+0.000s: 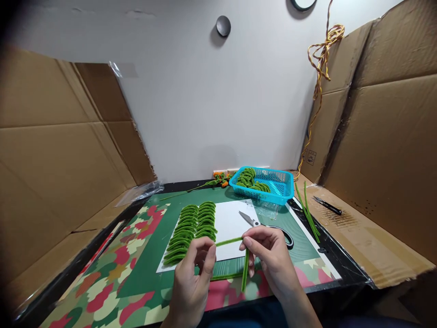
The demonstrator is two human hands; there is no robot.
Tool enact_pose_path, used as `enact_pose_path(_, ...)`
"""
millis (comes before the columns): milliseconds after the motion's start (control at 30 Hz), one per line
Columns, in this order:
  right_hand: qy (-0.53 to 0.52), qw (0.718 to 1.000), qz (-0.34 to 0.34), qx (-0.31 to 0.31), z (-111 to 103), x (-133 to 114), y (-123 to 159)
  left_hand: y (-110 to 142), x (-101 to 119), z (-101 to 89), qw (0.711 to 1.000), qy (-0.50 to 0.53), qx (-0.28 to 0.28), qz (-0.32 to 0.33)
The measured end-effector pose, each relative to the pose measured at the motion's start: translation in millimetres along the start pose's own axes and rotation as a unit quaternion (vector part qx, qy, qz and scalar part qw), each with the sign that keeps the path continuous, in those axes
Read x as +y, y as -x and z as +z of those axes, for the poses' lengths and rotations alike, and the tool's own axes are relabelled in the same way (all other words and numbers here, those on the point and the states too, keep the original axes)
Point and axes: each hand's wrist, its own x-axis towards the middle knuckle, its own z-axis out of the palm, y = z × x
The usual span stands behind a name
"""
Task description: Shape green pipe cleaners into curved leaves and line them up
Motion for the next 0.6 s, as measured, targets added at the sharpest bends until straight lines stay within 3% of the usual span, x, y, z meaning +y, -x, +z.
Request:
enact_pose_path(300,0.016,1.0,-0.003,-0.007,1.4,0.8,0.0,2.1,-6.0,3.7,0.993,0.09,-0.023,-0.073)
enact_pose_path(600,0.022,1.0,-0.002,0.006,0.9,3.2,-1.5,6.3,3.9,4.7,0.959,0.233,-0.042,-0.157)
